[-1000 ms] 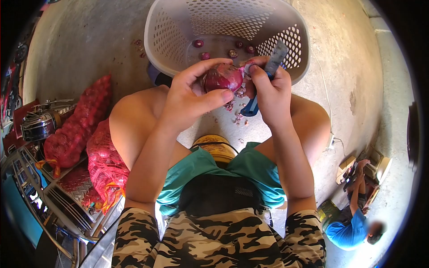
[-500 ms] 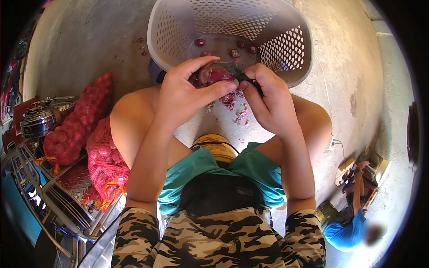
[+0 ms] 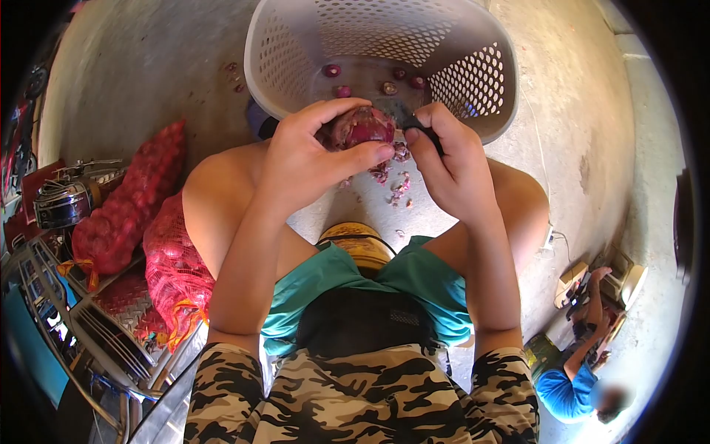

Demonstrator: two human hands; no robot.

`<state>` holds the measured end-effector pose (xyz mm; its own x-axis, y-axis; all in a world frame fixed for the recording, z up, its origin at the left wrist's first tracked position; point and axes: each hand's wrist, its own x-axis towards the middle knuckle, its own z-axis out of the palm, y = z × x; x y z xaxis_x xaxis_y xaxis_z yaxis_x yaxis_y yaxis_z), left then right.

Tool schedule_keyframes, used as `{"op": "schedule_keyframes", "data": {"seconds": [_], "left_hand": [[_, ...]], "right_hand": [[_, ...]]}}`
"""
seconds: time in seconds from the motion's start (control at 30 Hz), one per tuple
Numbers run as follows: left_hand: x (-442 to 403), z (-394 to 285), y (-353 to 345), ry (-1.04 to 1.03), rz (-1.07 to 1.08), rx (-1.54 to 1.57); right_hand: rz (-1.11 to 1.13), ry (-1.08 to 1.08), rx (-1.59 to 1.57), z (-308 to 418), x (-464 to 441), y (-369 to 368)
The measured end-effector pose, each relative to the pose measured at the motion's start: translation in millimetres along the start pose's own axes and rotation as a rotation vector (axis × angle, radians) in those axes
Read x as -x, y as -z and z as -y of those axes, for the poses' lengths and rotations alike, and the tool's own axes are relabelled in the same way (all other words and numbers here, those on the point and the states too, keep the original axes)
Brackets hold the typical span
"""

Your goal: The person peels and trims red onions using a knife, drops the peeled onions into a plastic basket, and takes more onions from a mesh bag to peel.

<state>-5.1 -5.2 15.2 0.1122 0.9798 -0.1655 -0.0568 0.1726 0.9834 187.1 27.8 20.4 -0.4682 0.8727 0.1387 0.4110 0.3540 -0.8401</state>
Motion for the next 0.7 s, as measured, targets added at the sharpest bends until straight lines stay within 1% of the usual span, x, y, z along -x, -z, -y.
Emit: {"op": "schedule_keyframes", "data": {"seconds": [0.07, 0.13, 0.17, 0.27, 0.33, 0.37, 0.43, 0.53, 0.63, 0.7], "left_hand": [[-0.9, 8.3, -1.4, -0.050, -0.050, 0.006], [-1.4, 10.9, -1.0, -0.079, -0.072, -0.060], [-1.5, 11.5, -0.8, -0.093, -0.083, -0.093], [0.1, 5.3, 0.2, -0.033, -0.029, -0.261], [0.3, 4.0, -0.5, -0.070, -0.010, -0.323], [0.3, 3.5, -0.6, -0.088, -0.001, -0.354], [-0.1, 2.8, -0.5, -0.093, 0.001, -0.365], [-1.6, 8.5, -0.3, -0.144, -0.046, -0.320], [-1.5, 12.9, -1.8, -0.166, -0.062, -0.221], [-1.0, 11.4, -2.1, -0.143, -0.029, -0.177]], "right_hand": [[0.004, 0.054, -0.008, -0.4, 0.4, -0.7], [-0.002, 0.090, -0.021, -1.8, -0.6, -5.4], [0.006, 0.070, 0.010, -1.9, -1.1, -5.2], [0.018, 0.019, 0.099, -2.2, -2.4, -2.2], [0.013, 0.001, 0.147, -3.0, -3.0, -0.6], [-0.002, -0.014, 0.122, -2.8, -2.6, -0.2], [-0.029, -0.042, 0.073, -1.7, -0.9, 0.4], [-0.008, 0.051, -0.008, 0.4, -0.4, 0.6], [0.027, -0.011, 0.027, -1.1, -0.8, -2.6], [-0.020, -0.071, 0.036, -3.3, -1.3, -0.5]]}}
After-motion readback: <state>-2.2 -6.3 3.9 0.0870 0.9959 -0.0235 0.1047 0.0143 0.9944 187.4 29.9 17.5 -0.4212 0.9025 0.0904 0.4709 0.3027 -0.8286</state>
